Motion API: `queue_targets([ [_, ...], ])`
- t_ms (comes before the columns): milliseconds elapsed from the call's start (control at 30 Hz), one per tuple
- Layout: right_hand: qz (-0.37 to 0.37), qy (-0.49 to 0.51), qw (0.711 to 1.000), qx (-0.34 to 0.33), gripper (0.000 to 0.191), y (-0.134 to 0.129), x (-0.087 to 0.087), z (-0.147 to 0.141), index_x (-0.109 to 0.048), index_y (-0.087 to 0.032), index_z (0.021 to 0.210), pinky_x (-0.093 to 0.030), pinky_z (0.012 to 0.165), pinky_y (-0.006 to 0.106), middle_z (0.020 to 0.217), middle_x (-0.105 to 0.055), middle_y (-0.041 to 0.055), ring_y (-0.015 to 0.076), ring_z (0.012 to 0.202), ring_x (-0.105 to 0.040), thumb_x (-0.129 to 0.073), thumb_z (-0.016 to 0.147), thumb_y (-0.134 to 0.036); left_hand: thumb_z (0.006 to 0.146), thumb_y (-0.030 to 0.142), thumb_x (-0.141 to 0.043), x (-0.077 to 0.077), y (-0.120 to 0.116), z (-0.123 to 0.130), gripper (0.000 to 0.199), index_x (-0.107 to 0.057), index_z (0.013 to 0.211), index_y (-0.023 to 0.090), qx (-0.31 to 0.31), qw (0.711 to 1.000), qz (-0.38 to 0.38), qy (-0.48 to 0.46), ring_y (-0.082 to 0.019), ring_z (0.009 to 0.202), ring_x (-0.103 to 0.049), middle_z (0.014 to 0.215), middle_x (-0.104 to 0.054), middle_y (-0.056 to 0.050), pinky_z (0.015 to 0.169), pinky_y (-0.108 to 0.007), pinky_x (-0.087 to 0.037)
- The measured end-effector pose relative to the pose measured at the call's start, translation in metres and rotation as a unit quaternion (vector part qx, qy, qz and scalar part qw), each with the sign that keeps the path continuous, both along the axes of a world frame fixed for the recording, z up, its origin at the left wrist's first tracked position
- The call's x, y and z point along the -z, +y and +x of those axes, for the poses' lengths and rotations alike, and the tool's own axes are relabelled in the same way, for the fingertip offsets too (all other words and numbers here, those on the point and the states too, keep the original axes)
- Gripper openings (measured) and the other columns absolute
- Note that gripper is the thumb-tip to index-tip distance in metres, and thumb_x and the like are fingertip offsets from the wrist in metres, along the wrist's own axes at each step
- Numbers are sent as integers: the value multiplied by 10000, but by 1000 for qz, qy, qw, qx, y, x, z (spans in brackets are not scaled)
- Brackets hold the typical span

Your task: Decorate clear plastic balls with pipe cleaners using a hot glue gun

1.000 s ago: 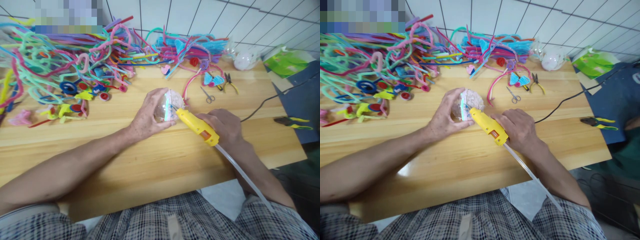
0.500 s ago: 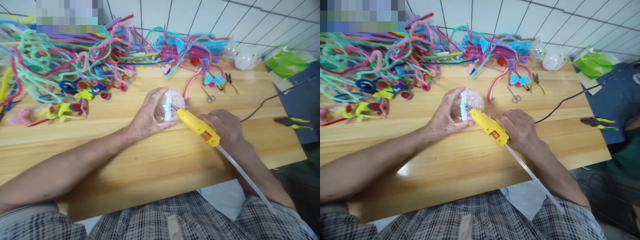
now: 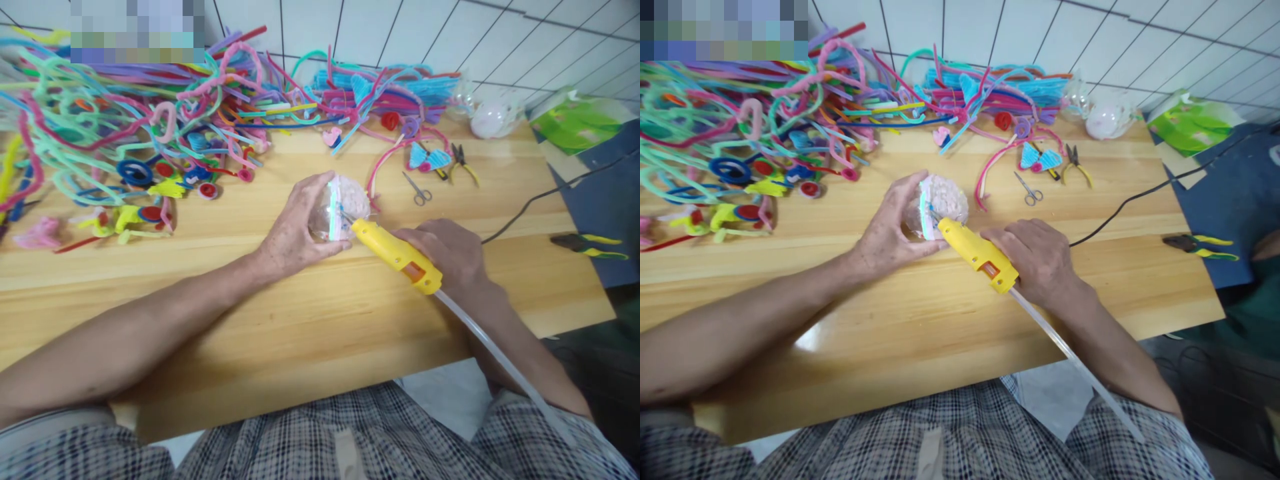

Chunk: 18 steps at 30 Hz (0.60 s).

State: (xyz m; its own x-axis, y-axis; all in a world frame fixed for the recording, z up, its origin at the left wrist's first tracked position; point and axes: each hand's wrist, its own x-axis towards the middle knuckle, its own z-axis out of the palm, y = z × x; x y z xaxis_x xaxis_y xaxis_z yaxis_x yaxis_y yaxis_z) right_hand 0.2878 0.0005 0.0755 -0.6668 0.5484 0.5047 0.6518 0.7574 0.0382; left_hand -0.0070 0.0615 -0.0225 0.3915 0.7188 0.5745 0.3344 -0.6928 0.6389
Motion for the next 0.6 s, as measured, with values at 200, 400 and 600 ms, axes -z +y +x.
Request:
queue_targets([
  [200,-88,-18,992,84,489,-3,8,4,-813,-239,1212,-538,749,391,845,-787,94,253,792,-731,-414,1198,-521,917,775,-879,1,-1,0,1122,-316,1781,332,2,1000,12,-8,-412,1631,-529,1748,-526,-180,1377,-620,-466],
  [400,-118,-29,987,106,434,-4,7,4,-834,-241,1196,-552,774,402,844,-788,100,273,824,-747,-479,1166,-489,915,754,-894,1,-1,0,1123,-314,1783,340,6,1000,24,-10,-423,1625,-531,1742,-532,-176,1378,-638,-461],
  [600,-157,-26,978,132,414,-5,0,2,-837,-232,1108,-554,786,378,840,-784,96,258,838,-746,-505,1143,-477,918,730,-904,-1,-1,1,1126,-296,1776,329,-1,999,32,6,-422,1625,-531,1719,-547,-182,1370,-646,-475],
])
